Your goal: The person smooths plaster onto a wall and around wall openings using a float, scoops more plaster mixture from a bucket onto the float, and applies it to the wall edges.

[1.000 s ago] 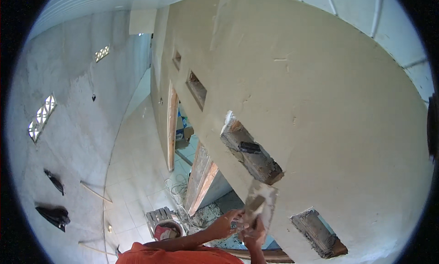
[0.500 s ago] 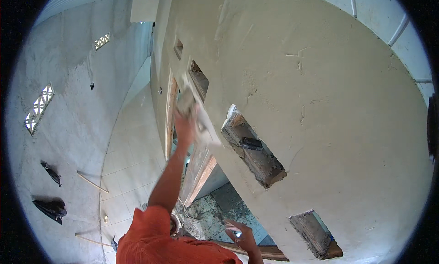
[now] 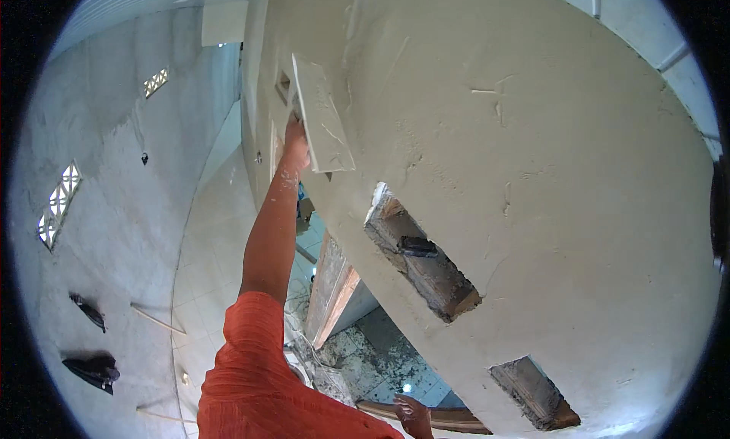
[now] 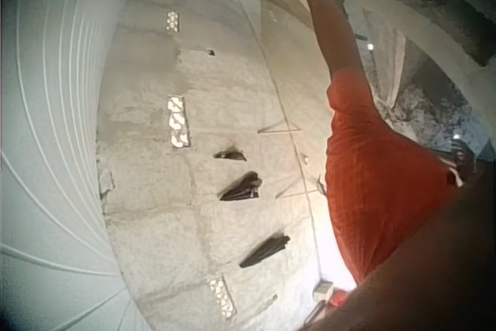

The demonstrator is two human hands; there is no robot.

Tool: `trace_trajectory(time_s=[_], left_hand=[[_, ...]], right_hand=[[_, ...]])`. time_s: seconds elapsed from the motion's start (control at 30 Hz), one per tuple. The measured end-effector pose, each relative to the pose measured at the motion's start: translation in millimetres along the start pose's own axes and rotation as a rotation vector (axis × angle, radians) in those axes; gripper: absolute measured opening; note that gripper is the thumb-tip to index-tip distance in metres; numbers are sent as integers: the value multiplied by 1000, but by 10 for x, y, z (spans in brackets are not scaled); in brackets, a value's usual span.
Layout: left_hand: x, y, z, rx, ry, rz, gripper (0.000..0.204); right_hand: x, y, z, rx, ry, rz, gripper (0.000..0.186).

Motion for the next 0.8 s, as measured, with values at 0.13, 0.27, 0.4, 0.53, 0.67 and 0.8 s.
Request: trace_trajectory(time_s=[0.13, 0.27, 0.4, 0.53, 0.67, 0.8], left_hand=[[-239, 368, 401, -169, 811, 301, 31], [-384, 436, 1315, -188, 1099, 187, 34], [-386, 228, 2077, -143, 1245, 276, 46], [-96, -255, 2959, -14, 1518, 398, 60], [407, -1068, 3764, 188, 1629, 385, 75], [1036, -1859, 4148, 463, 1508, 306, 58]], right_hand=[[53, 21, -6, 153, 50, 33, 47], [106, -181, -108, 79, 74, 123, 46], [-239, -415, -140, -55, 185, -123, 38], [-682, -536, -113, -220, 60, -126, 32], [-624, -532, -343, -55, 223, -140, 33], [-567, -494, -486, -151, 108, -172, 26]])
Point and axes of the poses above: each hand's wrist, its own y-axis towards the middle knuckle, its own z-axis out of the palm, x = y × z, the point moved 2 cm from there along y, towards the middle knuckle, and after that the axes turned 15 degrees about x, right-handed, at the moved point
